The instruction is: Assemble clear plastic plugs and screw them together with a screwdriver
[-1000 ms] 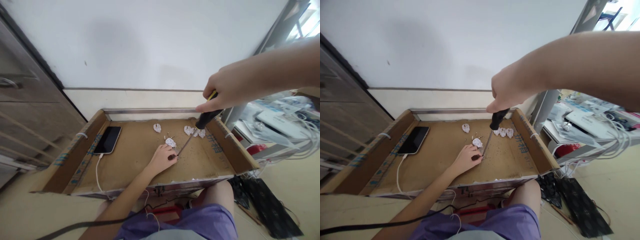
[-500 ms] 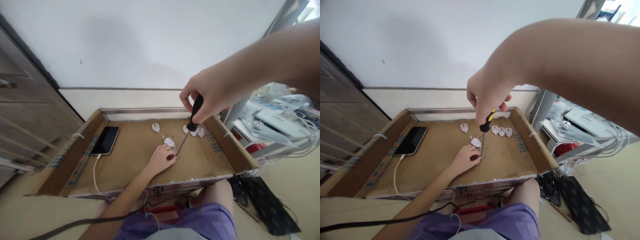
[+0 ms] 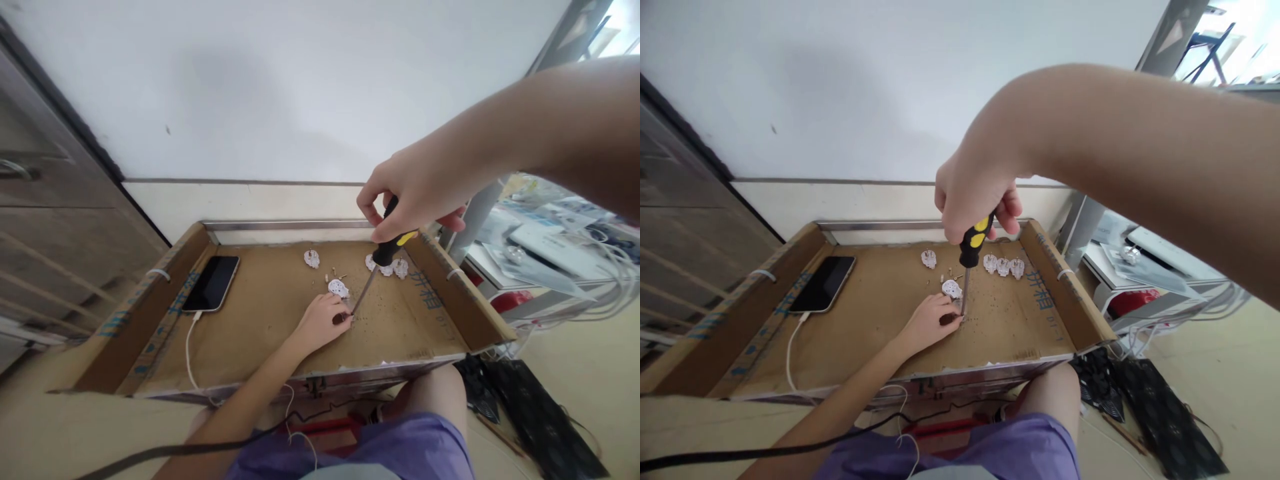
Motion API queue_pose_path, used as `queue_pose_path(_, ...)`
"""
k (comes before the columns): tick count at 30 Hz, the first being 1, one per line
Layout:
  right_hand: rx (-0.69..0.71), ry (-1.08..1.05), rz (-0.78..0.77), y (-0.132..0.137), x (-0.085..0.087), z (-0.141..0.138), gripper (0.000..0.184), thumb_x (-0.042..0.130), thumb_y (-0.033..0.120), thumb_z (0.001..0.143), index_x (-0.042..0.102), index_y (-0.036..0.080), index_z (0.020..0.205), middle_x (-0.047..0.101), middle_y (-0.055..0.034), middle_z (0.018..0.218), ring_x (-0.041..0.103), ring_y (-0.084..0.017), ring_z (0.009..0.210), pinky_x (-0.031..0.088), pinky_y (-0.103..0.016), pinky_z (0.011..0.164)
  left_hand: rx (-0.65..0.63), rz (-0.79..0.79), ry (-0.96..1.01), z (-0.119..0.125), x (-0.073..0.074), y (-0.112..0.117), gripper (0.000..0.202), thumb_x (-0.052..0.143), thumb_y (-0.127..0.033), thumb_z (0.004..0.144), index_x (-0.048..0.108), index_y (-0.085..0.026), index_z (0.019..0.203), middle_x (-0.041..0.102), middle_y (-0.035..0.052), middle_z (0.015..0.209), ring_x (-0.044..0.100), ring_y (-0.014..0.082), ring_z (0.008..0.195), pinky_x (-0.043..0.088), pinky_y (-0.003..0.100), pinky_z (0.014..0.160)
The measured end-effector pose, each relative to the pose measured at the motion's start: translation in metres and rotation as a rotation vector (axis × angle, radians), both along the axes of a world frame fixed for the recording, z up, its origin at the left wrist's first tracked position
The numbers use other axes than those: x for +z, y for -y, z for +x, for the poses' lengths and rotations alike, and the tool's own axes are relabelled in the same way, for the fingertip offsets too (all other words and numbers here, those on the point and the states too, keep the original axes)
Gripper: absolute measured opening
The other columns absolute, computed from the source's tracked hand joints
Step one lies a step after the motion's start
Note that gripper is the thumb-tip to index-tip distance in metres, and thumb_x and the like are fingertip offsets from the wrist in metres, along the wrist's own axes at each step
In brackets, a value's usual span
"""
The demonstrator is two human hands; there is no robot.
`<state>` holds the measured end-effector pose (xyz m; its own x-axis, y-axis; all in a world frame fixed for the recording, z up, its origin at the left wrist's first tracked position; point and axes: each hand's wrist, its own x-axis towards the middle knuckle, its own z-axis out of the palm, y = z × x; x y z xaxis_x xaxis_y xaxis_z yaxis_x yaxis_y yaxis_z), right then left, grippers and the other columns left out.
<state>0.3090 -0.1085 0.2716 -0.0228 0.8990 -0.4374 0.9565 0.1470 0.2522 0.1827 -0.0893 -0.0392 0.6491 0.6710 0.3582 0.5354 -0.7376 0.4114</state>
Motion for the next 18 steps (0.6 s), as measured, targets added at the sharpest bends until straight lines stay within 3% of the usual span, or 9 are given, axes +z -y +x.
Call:
queue_pose_path(7, 0.019, 0.067, 0.014, -0.011, 0.000, 0.012, 0.039, 0.052, 0.059, 0.074, 0.064, 0.027, 0.092, 0.055, 0.0008, 0.054, 0.052, -0.014, 0.051, 0.040, -0.036, 0.062, -0.001, 0.011, 0.026, 0.000, 0.000, 0.001, 0.011, 0.057, -0.024, 0.080, 0.065, -0.020, 0.075, 0.061, 0.0021, 0.074, 0.055, 0.0163, 0.077, 0.040, 0.029, 0.071)
queue_pose_path(18, -0.021, 0.071, 0.032, -0.020, -0.002, 0.016, 0.047, 0.042, 0.050, 0.077, 0.068, 0.016, 0.095, 0.058, 0.0012, 0.070, 0.054, -0.009, 0.065, 0.034, -0.031, 0.066, -0.006, 0.017, 0.002, 0.000, 0.002, 0.001, 0.011, 0.057, -0.022, 0.079, 0.065, -0.019, 0.073, 0.060, 0.0019, 0.072, 0.055, 0.0156, 0.075, 0.041, 0.027, 0.070)
